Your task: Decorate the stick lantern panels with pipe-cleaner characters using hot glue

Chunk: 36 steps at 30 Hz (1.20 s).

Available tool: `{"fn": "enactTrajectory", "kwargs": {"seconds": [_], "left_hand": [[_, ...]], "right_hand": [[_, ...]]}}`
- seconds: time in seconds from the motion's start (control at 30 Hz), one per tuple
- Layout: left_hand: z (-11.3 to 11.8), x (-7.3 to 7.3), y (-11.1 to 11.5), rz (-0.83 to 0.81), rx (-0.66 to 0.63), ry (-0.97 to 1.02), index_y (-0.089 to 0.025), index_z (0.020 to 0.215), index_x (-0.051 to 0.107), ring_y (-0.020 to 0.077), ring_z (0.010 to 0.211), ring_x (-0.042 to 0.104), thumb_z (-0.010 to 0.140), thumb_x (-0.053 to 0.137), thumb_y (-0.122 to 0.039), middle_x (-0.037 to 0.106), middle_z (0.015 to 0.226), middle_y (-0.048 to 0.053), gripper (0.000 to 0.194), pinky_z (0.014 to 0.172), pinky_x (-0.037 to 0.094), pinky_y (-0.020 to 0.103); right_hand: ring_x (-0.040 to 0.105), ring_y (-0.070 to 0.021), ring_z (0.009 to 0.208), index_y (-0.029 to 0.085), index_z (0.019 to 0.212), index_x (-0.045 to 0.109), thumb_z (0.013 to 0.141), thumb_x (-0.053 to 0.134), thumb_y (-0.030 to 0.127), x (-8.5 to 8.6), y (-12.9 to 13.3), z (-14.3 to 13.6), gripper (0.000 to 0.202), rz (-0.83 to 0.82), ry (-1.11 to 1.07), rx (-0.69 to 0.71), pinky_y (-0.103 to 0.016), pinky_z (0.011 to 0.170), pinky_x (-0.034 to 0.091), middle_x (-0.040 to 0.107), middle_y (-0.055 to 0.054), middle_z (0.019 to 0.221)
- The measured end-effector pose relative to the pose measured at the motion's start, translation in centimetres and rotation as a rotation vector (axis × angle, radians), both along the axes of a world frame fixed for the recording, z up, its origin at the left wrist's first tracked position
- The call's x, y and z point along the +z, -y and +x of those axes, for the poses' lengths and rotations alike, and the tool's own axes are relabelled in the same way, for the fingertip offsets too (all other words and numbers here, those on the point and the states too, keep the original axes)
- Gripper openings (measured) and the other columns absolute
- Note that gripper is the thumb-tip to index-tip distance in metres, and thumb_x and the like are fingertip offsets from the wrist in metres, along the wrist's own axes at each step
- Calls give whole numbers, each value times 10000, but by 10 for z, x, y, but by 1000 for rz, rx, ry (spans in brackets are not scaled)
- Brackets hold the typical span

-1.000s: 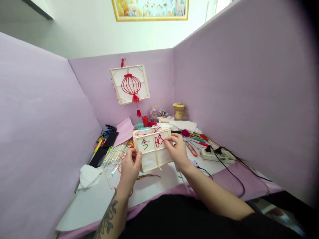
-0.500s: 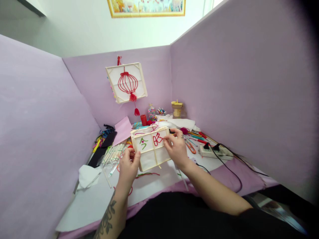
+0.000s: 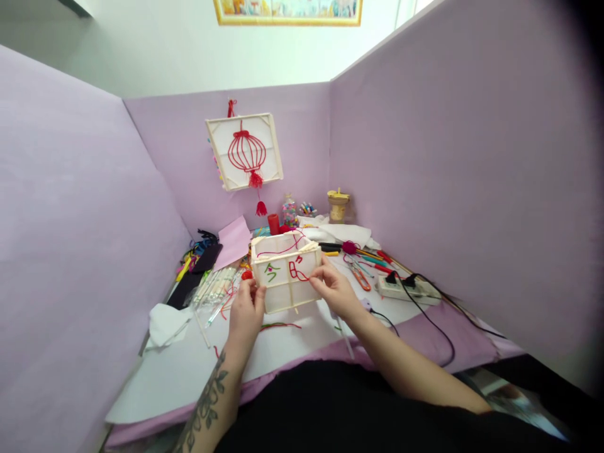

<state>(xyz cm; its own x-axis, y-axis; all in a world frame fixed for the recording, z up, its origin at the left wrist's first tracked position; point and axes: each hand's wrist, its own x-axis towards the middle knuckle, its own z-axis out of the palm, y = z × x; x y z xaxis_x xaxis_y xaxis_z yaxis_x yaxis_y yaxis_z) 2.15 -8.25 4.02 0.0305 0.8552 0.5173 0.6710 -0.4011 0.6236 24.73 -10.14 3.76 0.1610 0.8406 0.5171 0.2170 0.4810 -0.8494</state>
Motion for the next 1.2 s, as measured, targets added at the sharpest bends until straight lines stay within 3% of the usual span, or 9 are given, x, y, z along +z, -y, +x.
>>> {"fn": "enactTrajectory", "kwargs": {"seconds": [0.1,0.2,0.33,0.4,0.5,0.6,0.83,1.03,1.2], "left_hand": [[-2,-13,-9,-60,-18,-16,-198,961,538,234,775,655,861,483,-429,671,852,77,258,700,515,377],[-2,-21,-10,-103,-50,-23,-201,960,540,222,769,648,849,508,-402,658,846,60,231,699,512,365],[4,-11,11,121,90,73,-182,969,559,188,719,575,823,560,-418,598,832,55,278,671,501,335],[12,2,28,191,6,92,-183,915,596,162,694,551,861,544,-412,593,822,53,240,666,494,306],[26,20,47,14,-309,59,-199,957,665,141,714,581,886,541,-404,640,940,75,250,620,490,262],[37,25,52,-100,-452,30,-208,1012,684,139,718,601,887,555,-390,672,958,72,255,603,491,254],[42,11,50,-163,-418,107,-192,804,707,135,672,607,869,578,-345,683,755,30,211,585,477,239],[43,14,49,-341,-365,347,-176,795,728,155,664,634,798,627,-388,707,733,38,235,578,525,251],[44,11,48,-458,-403,432,-170,800,735,140,583,610,770,640,-413,691,671,28,262,494,515,239]], "right_hand": [[368,-284,1394,230,742,655,783,615,356,-5,0,0,138,-76,75,12,-518,1124,266,539,-101,1390],[306,-301,1426,224,745,658,791,611,356,-9,10,3,147,-89,98,-89,-548,1132,225,496,-118,1435],[480,-295,1287,229,758,658,811,607,348,-7,37,7,139,-55,130,-170,-516,1072,338,559,-120,1350],[571,-267,1143,237,759,658,818,604,321,-2,49,8,116,-28,191,-120,-476,1009,410,621,-103,1208],[593,-244,1042,246,777,664,822,598,276,6,57,5,85,56,289,-56,-435,933,460,621,-86,1096],[581,-243,1035,253,793,668,819,595,246,9,58,0,78,135,346,-57,-419,897,470,611,-78,1062],[582,-240,1017,256,826,669,835,592,220,3,57,-4,86,167,394,-54,-425,887,472,595,-78,1062],[586,-226,1004,248,840,658,846,586,205,1,55,-4,84,173,373,-69,-416,890,478,584,-74,1038],[589,-228,993,249,822,646,844,575,222,3,55,-3,79,155,367,-84,-419,881,487,587,-73,1028]]}}
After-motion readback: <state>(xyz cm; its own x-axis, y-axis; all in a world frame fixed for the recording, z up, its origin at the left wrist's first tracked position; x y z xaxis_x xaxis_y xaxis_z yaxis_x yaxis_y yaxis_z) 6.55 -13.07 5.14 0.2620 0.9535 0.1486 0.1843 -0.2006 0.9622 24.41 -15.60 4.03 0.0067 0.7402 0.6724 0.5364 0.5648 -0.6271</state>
